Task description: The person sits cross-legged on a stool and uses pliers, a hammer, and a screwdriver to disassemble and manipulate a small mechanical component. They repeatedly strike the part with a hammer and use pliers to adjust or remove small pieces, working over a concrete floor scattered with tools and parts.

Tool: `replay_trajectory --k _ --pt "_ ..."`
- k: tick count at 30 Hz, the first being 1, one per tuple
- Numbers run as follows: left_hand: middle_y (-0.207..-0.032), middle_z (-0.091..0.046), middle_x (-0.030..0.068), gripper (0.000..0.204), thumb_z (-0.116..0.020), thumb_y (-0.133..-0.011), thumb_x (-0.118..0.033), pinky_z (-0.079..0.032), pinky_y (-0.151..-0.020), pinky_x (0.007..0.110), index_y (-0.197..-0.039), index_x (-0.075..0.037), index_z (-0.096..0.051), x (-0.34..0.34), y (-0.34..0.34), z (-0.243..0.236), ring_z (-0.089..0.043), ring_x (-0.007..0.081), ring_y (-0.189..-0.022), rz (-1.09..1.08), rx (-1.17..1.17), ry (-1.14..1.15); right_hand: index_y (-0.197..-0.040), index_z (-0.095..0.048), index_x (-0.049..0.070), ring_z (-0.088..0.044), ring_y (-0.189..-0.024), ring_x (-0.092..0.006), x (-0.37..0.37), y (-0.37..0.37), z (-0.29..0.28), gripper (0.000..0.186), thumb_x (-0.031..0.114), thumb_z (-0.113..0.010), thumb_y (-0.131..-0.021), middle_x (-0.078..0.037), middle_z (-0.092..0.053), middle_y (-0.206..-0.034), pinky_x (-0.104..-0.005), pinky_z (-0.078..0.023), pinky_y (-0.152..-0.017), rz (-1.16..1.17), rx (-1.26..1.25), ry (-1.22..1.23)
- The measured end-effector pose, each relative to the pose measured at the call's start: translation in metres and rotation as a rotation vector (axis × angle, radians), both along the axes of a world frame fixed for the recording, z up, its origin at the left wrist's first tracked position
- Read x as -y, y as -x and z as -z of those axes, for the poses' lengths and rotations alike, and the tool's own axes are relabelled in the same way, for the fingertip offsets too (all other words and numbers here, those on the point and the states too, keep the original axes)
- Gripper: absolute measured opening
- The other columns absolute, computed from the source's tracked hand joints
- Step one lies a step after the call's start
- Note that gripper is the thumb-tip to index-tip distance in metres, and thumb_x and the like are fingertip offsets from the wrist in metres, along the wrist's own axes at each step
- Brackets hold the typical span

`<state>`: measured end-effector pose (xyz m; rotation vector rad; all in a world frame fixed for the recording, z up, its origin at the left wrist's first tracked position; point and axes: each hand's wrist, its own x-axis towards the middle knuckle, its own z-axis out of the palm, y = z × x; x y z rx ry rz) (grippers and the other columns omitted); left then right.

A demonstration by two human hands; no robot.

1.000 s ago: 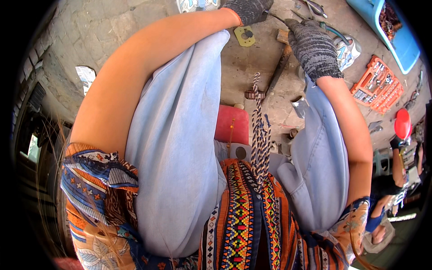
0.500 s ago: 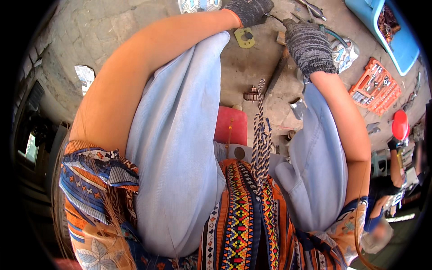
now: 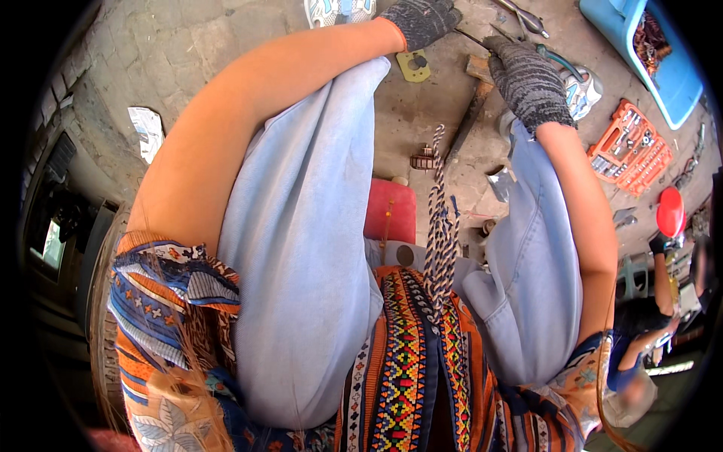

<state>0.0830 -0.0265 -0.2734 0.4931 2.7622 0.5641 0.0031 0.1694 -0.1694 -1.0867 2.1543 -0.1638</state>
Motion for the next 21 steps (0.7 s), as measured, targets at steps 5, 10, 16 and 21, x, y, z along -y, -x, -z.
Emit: replay_trajectory --k 5,10,16,21 --pt "-0.080 -0.060 0.0184 0.015 -0.046 -0.080 -0.009 -0.049 -0.057 0.041 -0.088 -0.002 -0.057 -0.005 0.010 -0.006 -0.063 0.0303 -0.070 0.056 0.061 0.013 -0.120 -0.055 0.016 -0.058 -0.097 -0.0332 -0.042 0.017 -0.009 0.035 0.022 -0.055 -0.086 -0.017 -0.061 -0.104 -0.0412 -0.044 -0.088 0.152 0.029 0.147" --pt "-0.082 -0.060 0.0196 0.014 -0.050 -0.080 -0.011 -0.048 -0.065 0.043 -0.090 -0.003 -0.055 -0.003 0.009 -0.044 -0.061 0.0333 -0.076 -0.022 0.154 -0.165 -0.120 -0.056 0.016 -0.052 -0.112 -0.0300 -0.046 0.019 -0.017 0.037 0.024 -0.060 -0.084 -0.015 -0.056 -0.118 -0.0401 -0.039 -0.096 0.103 -0.393 -0.013" --pt "-0.087 -0.059 0.0160 0.022 -0.056 -0.083 -0.021 -0.048 -0.068 0.043 -0.096 -0.003 -0.055 -0.001 0.012 -0.120 -0.060 0.0324 -0.079 -0.006 0.093 -0.368 -0.115 -0.058 0.011 -0.057 -0.099 -0.0290 0.001 0.015 -0.036 0.041 0.039 -0.057 -0.085 -0.014 -0.061 -0.102 -0.0398 -0.044 -0.087 -0.031 0.023 0.180" --pt "-0.089 -0.058 0.0132 0.028 -0.056 -0.084 -0.026 -0.049 -0.064 0.039 -0.102 -0.004 -0.055 -0.005 0.019 -0.156 -0.061 0.0295 -0.076 0.050 -0.018 -0.446 -0.107 -0.061 0.010 -0.058 -0.090 -0.0291 -0.012 0.005 -0.072 0.035 0.038 -0.054 -0.087 -0.012 -0.061 -0.093 -0.0412 -0.045 -0.079 -0.142 -0.074 0.059"
